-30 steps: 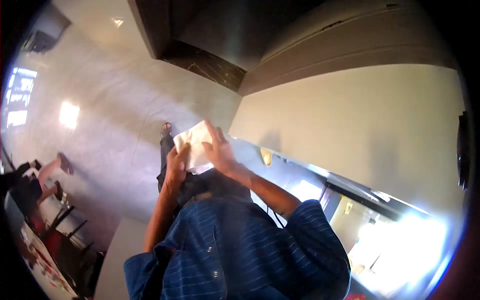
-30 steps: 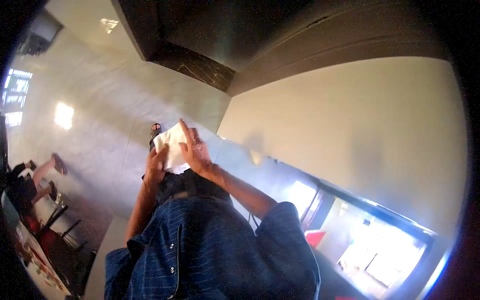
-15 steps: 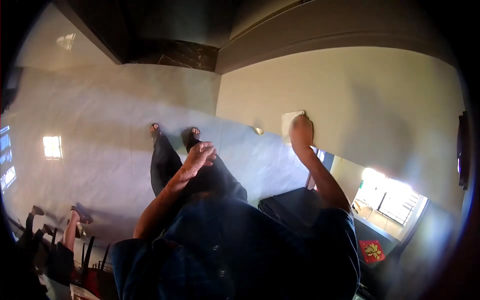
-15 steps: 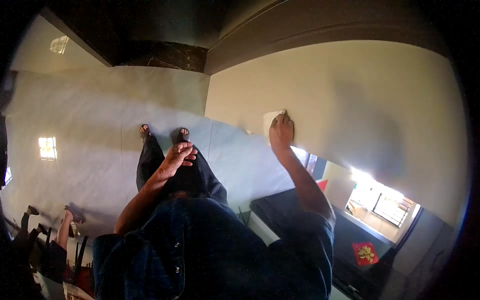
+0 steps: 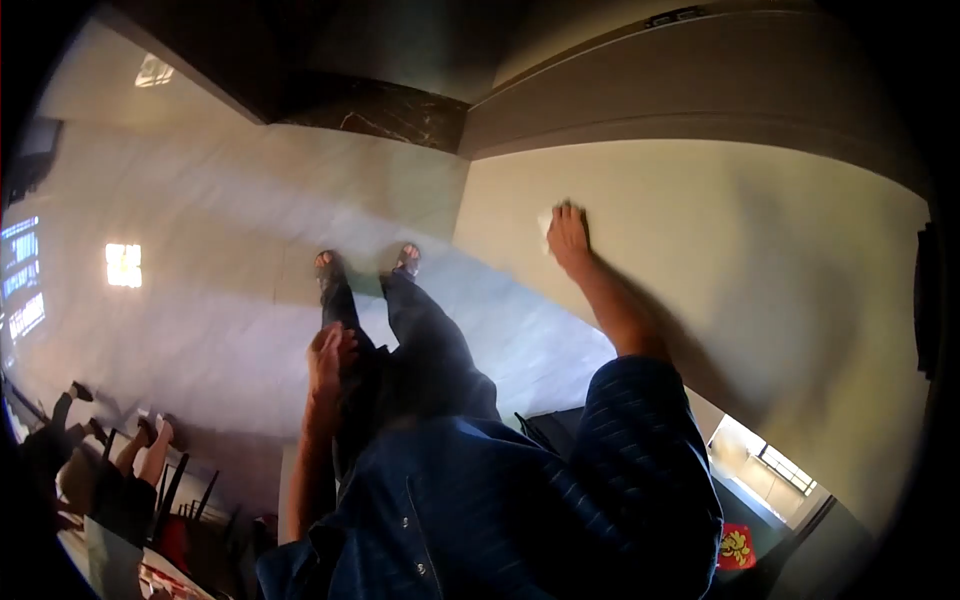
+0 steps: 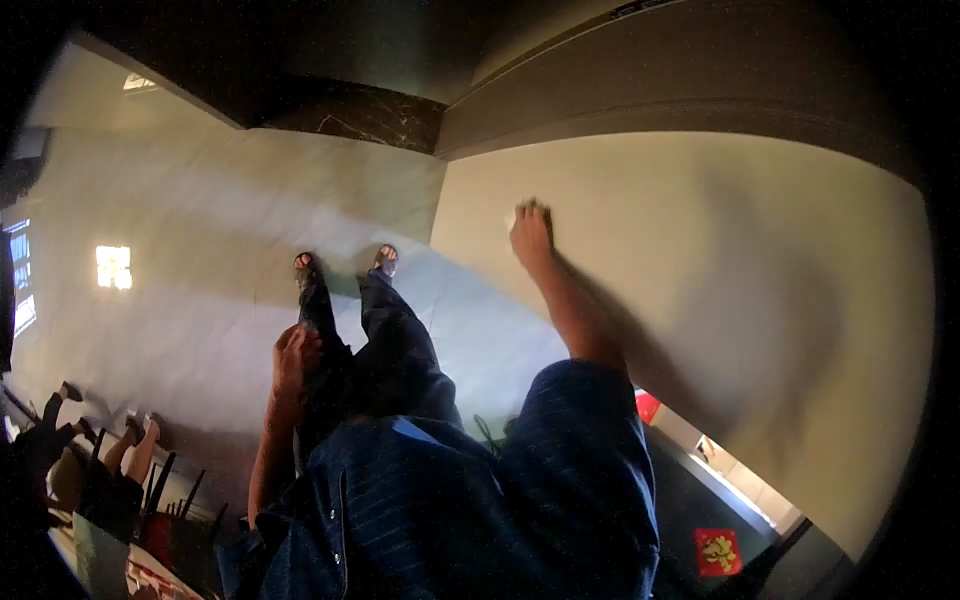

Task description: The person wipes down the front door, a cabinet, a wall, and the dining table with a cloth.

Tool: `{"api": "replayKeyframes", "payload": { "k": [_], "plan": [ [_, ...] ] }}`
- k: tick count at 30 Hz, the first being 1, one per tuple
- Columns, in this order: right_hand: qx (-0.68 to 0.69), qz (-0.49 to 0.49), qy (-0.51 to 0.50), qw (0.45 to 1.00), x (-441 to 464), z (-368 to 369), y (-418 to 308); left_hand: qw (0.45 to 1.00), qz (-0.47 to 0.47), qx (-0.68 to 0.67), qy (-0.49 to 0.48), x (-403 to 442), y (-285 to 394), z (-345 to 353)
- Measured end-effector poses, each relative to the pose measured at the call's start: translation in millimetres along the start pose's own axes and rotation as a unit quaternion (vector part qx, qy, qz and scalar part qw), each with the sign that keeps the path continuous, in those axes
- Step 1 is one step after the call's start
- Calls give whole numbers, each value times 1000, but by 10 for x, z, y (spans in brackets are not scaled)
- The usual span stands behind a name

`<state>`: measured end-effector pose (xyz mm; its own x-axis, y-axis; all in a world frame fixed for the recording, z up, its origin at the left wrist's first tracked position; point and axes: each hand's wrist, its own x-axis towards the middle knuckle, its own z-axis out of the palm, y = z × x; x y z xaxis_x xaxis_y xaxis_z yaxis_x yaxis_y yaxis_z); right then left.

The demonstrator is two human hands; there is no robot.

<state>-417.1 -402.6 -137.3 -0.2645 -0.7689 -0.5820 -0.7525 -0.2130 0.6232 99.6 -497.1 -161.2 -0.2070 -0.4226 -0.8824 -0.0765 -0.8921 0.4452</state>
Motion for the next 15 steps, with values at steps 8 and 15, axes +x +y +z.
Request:
{"api": "replayKeyframes", "payload": {
  "k": [8,15],
  "plan": [
    [-98,149,11,984,229,-866,1759,999,20,29,-39,239,115,174],
    [-103,304,92,942,-922,-1567,2409,978,23,147,-145,740,369,46]
  ]
}}
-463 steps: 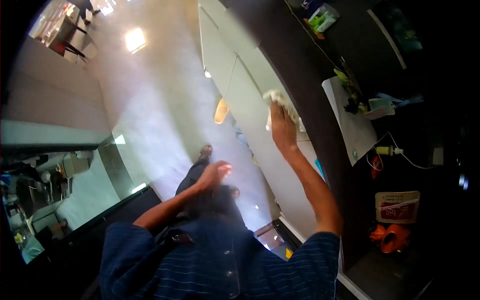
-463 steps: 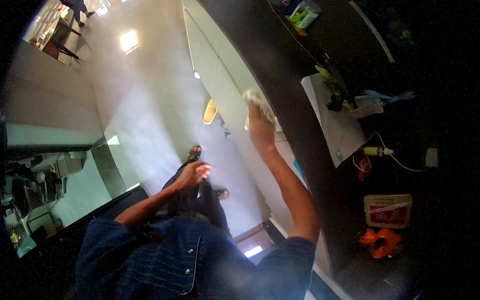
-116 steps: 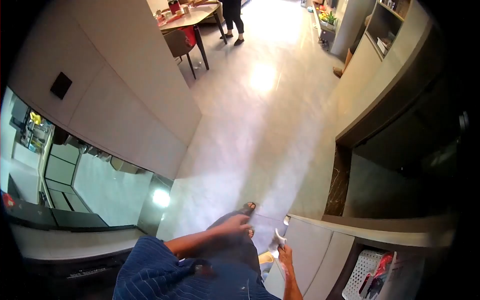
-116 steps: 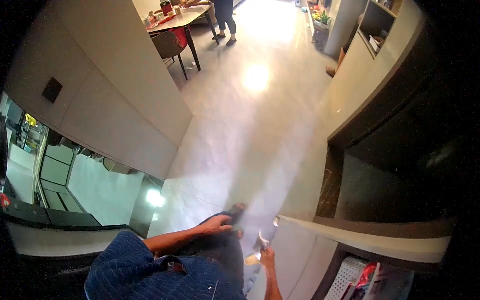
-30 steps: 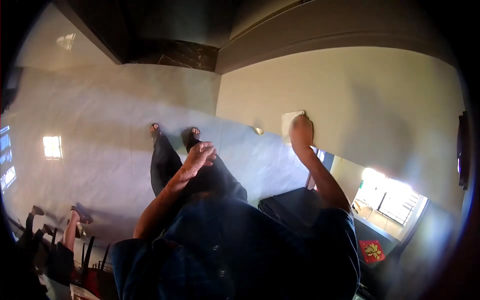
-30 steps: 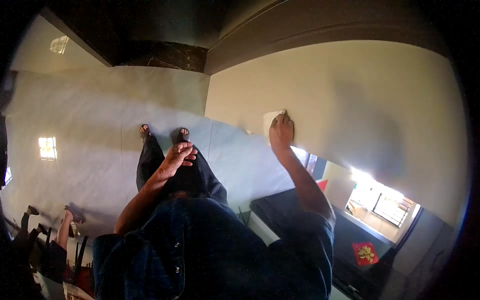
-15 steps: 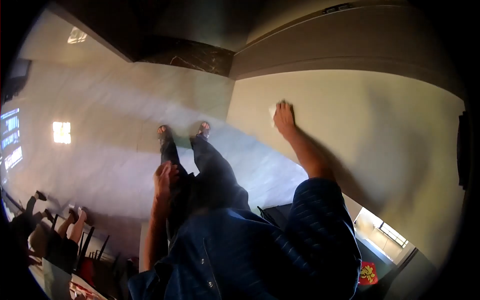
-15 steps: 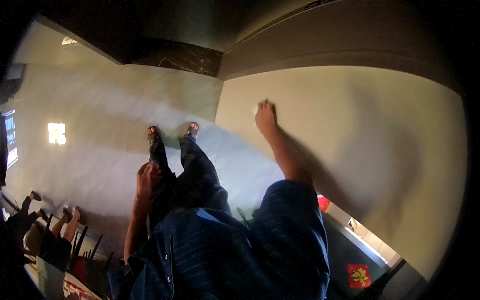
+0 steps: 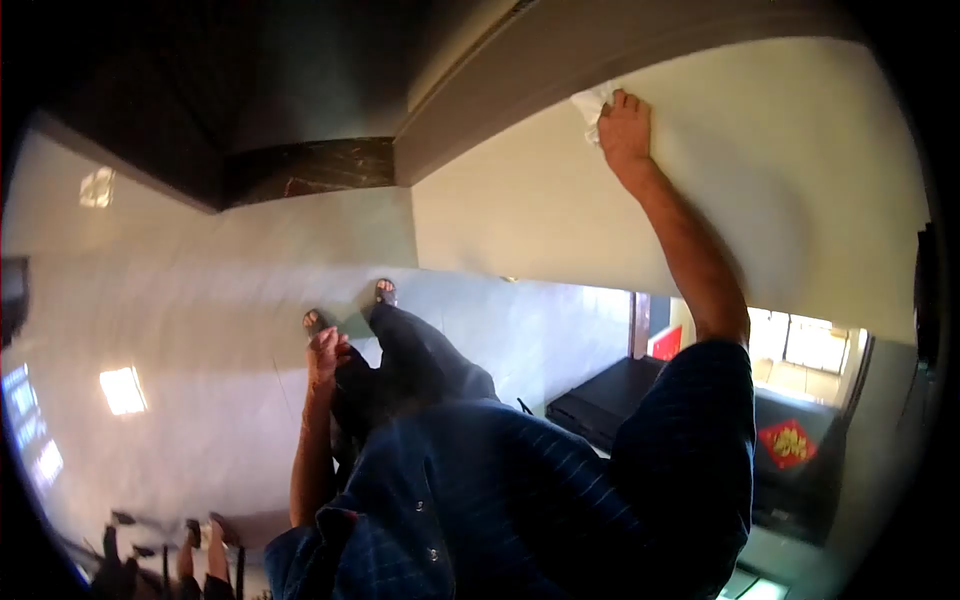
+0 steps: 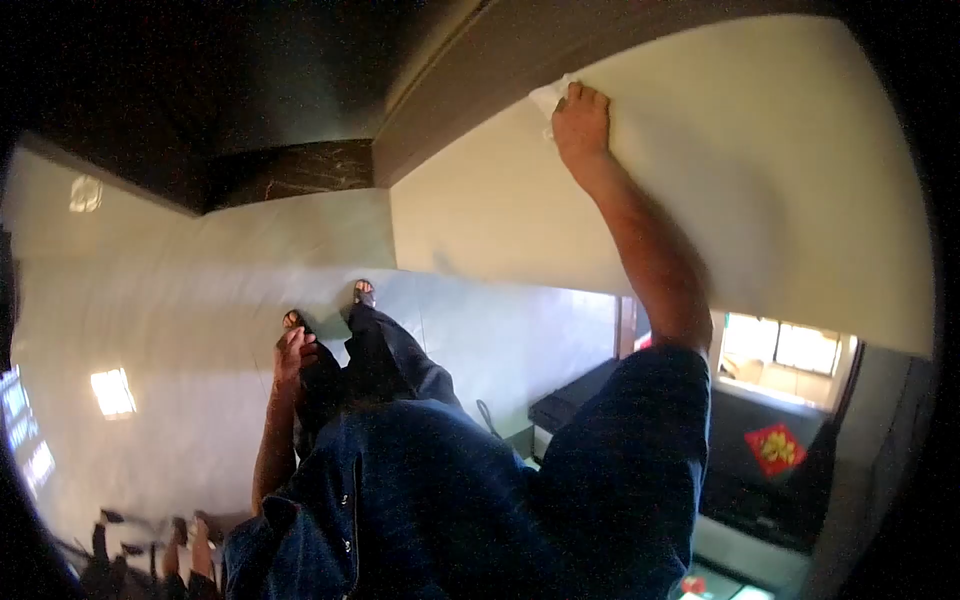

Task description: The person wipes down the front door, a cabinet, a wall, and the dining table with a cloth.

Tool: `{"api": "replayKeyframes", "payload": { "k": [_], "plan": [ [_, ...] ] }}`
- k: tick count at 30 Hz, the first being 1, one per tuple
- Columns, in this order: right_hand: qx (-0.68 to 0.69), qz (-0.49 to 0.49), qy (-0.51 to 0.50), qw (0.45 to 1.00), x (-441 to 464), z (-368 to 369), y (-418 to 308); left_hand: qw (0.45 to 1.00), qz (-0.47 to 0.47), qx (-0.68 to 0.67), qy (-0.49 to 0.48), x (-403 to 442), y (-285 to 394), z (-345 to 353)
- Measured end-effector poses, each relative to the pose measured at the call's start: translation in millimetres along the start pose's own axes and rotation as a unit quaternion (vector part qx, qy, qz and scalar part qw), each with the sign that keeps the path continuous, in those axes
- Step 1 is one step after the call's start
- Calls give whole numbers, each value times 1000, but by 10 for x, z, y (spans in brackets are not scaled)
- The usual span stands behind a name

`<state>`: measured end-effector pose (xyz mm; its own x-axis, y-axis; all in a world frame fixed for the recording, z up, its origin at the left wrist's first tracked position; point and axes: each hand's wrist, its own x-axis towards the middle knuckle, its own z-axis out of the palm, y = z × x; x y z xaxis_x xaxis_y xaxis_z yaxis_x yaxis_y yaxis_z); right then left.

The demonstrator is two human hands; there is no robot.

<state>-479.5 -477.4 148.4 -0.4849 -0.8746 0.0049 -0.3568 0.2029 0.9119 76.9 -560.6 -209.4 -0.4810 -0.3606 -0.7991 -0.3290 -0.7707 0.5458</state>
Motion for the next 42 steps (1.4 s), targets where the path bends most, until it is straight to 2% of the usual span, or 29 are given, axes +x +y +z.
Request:
{"api": "replayKeyframes", "payload": {
  "k": [2,3,4,5,8,10,11,12,13,14,15,17,19,20,21,23,24,26,27,28,29,31,32,33,35,37,38,40,42],
  "plan": [
    [30,71,58,995,-247,-146,567,999,2,42,-4,73,7,-253],
    [84,175,108,975,-365,-169,808,997,23,70,-31,156,-40,-453],
    [17,128,78,989,-604,-512,1081,997,9,74,-25,211,-34,-606],
    [33,141,156,977,-803,-625,1270,997,-5,79,-17,250,-13,-721],
    [17,151,139,978,-1374,-1021,1396,999,-34,16,11,199,144,-1063],
    [152,204,90,963,-1726,-588,1069,996,-21,76,45,174,259,-1142],
    [149,197,22,969,-1844,-537,743,994,-27,87,59,198,320,-1183],
    [225,212,-57,949,-1925,-508,413,996,-19,72,50,207,371,-1222],
    [284,178,29,942,-2018,-274,11,996,-27,75,51,256,453,-1195],
    [249,107,-101,957,-2063,-158,-398,995,-35,77,54,331,571,-1142],
    [284,13,-122,951,-2123,111,-774,995,-39,77,57,418,700,-1106],
    [262,-89,-38,960,-1994,383,-1387,998,-30,41,39,623,966,-1039],
    [307,-171,-135,926,-1836,765,-1911,994,-4,94,56,730,1148,-946],
    [316,-142,-146,927,-1651,832,-2119,993,6,103,55,764,1296,-901],
    [293,-128,-97,942,-1490,970,-2217,992,16,109,53,806,1422,-839],
    [238,-102,-1,966,-983,1042,-2074,987,6,144,71,918,1632,-728],
    [255,-113,-147,949,-540,969,-1906,986,3,151,65,981,1709,-701],
    [169,-43,-36,984,85,997,-1538,986,-10,156,59,1162,1875,-575],
    [181,-22,-42,982,344,978,-1370,978,81,193,3,1325,1839,-637],
    [160,9,6,987,552,982,-1246,960,139,243,7,1785,1587,-863],
    [163,-8,-16,986,683,975,-1165,936,199,289,9,2162,1474,-975],
    [158,-34,-48,986,798,863,-798,967,45,250,29,2006,1872,-627],
    [142,-42,-20,989,849,834,-673,976,99,194,-13,2015,2016,-455],
    [150,-37,-12,988,838,731,-504,987,82,135,-1,1910,2090,-315],
    [163,-25,2,986,892,635,-191,879,256,392,-89,2395,2111,-360],
    [165,61,31,984,830,451,260,624,442,643,-36,2731,2031,-503],
    [146,106,57,982,813,256,590,630,433,642,-59,2910,2089,-509],
    [112,177,74,975,758,-73,1207,812,227,520,-136,3260,2366,-508],
    [70,272,130,951,865,-458,1915,896,94,408,-150,3476,2706,-427]
  ]
}}
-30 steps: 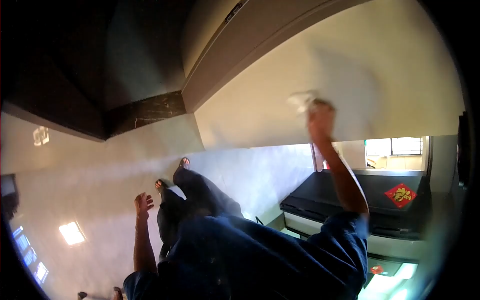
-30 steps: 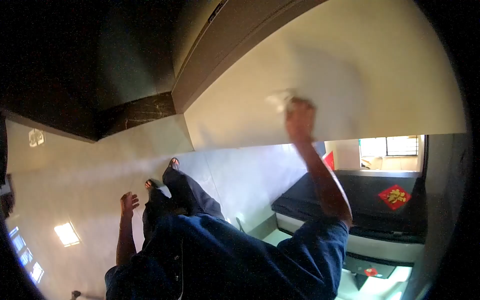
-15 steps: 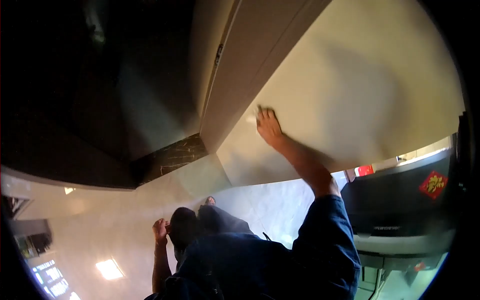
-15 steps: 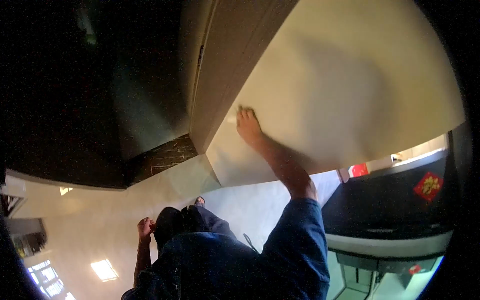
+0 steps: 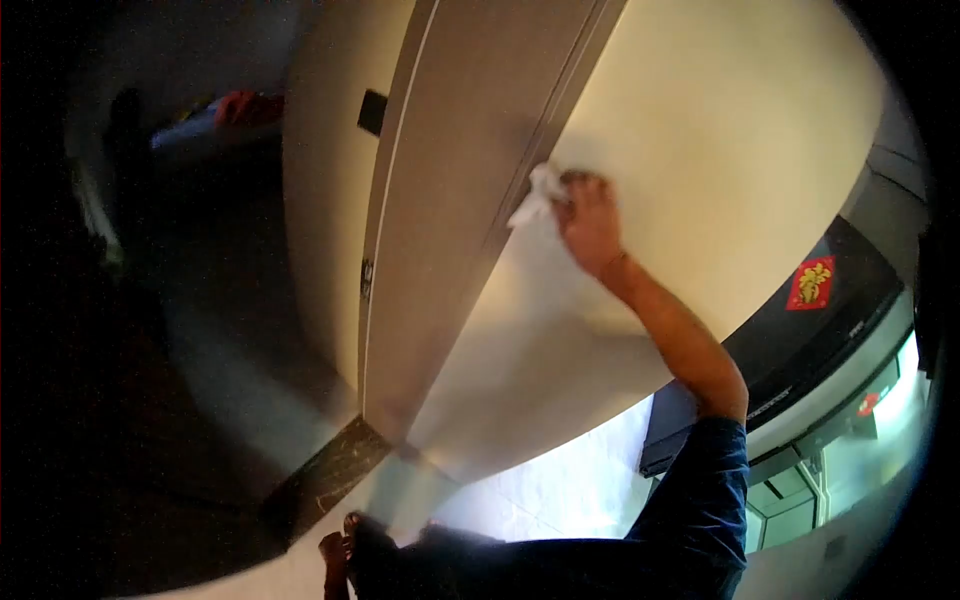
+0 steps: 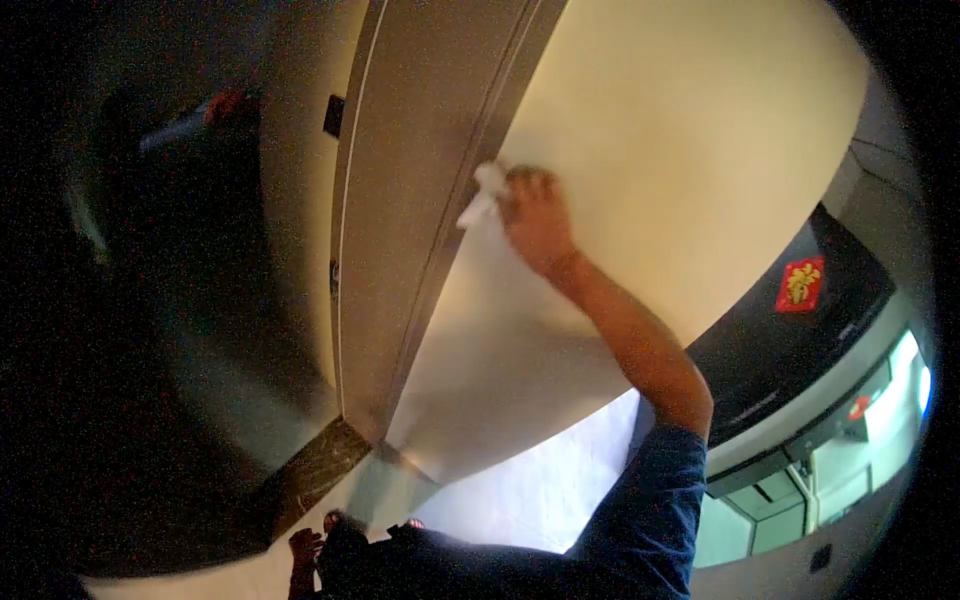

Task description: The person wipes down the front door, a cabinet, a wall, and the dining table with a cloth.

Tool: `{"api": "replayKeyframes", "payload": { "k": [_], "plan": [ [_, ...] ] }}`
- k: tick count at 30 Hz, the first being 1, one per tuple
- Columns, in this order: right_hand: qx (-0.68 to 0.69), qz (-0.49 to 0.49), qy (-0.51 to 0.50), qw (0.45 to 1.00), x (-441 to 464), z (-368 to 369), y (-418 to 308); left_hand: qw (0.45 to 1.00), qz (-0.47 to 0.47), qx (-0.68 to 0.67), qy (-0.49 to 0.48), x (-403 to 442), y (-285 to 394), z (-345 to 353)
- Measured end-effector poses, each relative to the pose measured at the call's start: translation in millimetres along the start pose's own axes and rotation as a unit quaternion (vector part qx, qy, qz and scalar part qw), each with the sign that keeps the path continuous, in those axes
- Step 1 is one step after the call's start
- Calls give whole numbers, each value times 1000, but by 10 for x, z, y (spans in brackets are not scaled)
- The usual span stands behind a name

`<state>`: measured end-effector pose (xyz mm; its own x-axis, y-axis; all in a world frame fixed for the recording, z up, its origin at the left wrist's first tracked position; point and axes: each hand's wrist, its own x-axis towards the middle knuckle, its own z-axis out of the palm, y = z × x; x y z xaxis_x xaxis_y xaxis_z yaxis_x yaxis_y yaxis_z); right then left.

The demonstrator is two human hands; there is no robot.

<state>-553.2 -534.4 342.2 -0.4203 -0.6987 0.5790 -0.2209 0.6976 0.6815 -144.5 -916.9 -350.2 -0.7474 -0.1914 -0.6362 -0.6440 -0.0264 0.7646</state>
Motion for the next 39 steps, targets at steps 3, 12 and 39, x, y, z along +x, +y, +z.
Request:
{"api": "replayKeyframes", "payload": {
  "k": [3,12,39],
  "plan": [
    [-186,35,120,975,532,-496,822,988,-45,-145,-2,215,404,-156],
    [-231,119,166,951,996,-755,1303,990,-44,-111,-80,589,1384,-442],
    [69,88,-127,986,-2656,-952,-7,958,-85,75,-262,772,2261,850]
  ]
}}
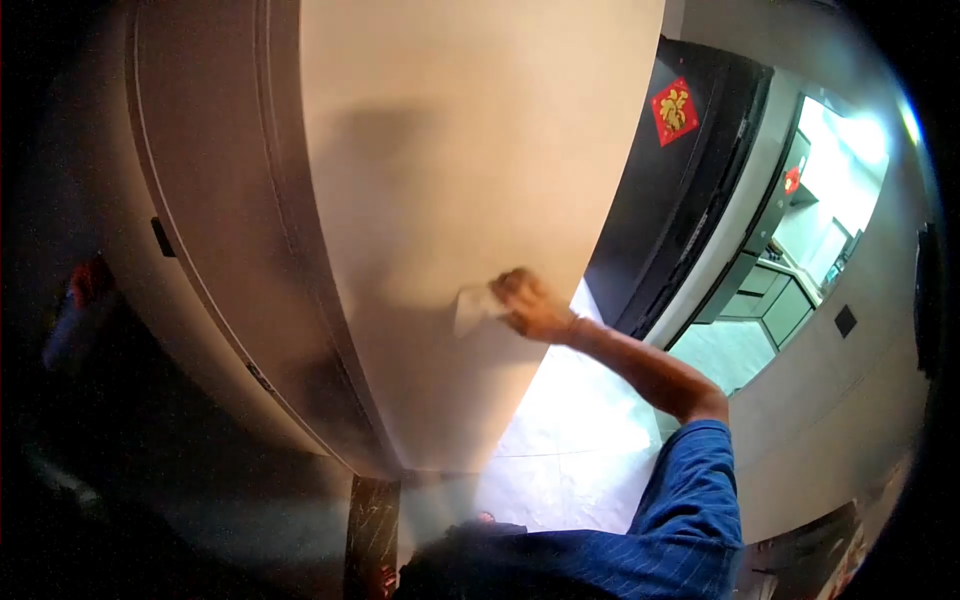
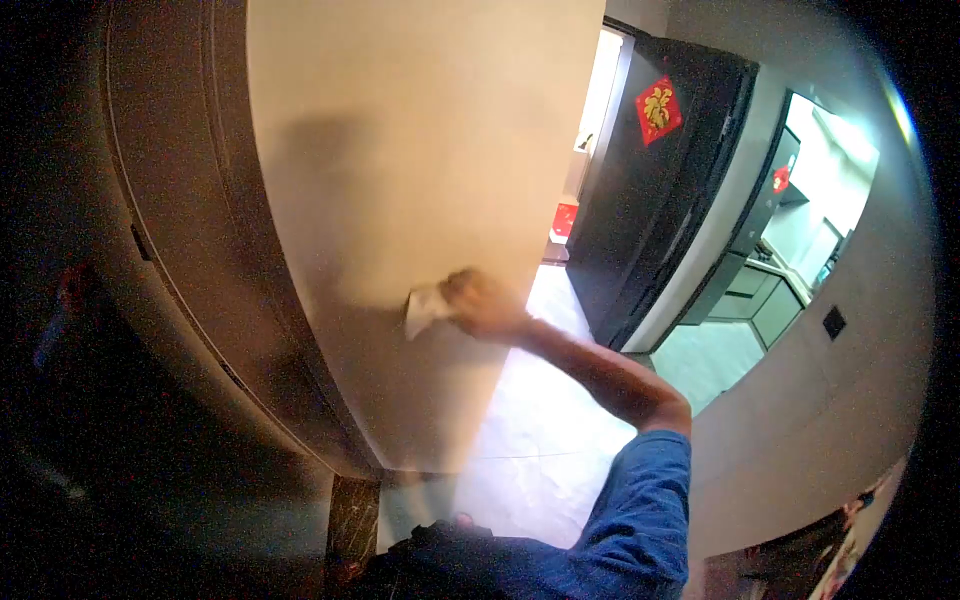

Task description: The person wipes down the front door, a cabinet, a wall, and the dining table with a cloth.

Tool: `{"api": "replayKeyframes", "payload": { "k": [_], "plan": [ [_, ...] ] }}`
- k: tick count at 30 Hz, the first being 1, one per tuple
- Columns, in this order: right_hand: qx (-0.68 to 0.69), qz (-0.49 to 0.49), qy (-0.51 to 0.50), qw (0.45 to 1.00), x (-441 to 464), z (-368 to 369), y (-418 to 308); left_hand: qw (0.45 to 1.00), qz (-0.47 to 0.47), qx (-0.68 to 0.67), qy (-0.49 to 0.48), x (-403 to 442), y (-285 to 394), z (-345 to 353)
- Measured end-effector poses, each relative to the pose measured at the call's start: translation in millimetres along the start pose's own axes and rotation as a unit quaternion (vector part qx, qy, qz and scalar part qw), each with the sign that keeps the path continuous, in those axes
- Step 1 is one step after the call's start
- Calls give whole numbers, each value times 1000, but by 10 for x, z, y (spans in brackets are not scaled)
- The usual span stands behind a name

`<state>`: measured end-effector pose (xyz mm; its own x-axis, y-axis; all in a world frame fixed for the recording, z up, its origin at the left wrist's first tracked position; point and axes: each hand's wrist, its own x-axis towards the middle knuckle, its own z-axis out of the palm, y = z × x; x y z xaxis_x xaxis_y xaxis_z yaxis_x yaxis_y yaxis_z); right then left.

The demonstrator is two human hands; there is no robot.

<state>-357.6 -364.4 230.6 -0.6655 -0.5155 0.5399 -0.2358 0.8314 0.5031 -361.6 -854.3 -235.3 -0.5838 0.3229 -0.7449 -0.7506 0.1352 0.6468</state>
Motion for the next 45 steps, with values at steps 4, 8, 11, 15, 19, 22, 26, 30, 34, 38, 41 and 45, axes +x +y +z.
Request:
{"api": "replayKeyframes", "payload": {
  "k": [4,8,11,15,19,22,26,30,34,38,41,45],
  "plan": [
    [87,70,95,989,26,-101,497,1000,-5,1,1,-39,-12,63],
    [-320,107,306,890,948,-1583,1367,1000,-15,3,1,-57,-33,59],
    [-340,125,354,863,1019,-1867,1574,1000,-17,8,-2,-69,-24,74],
    [-212,148,314,914,402,-1200,1155,1000,-23,6,-2,-93,17,93],
    [-69,257,239,934,-403,-277,243,1000,-31,2,0,-95,22,142],
    [189,432,190,861,-922,307,-345,999,-35,2,4,-121,25,153],
    [197,487,247,815,-942,581,-583,999,-37,-10,11,-149,-34,123],
    [-97,344,267,895,-383,124,-54,998,-39,-46,27,-273,-184,62],
    [-233,298,275,884,906,-919,618,995,-36,-89,37,-406,-422,-13],
    [-250,203,337,885,2084,-1190,1052,991,-33,-127,39,-499,-683,-118],
    [-218,172,287,917,2693,-1068,626,986,-26,-159,37,-581,-850,-146],
    [-122,42,135,982,2633,-285,198,980,-19,-194,39,-721,-1030,-126]
  ]
}}
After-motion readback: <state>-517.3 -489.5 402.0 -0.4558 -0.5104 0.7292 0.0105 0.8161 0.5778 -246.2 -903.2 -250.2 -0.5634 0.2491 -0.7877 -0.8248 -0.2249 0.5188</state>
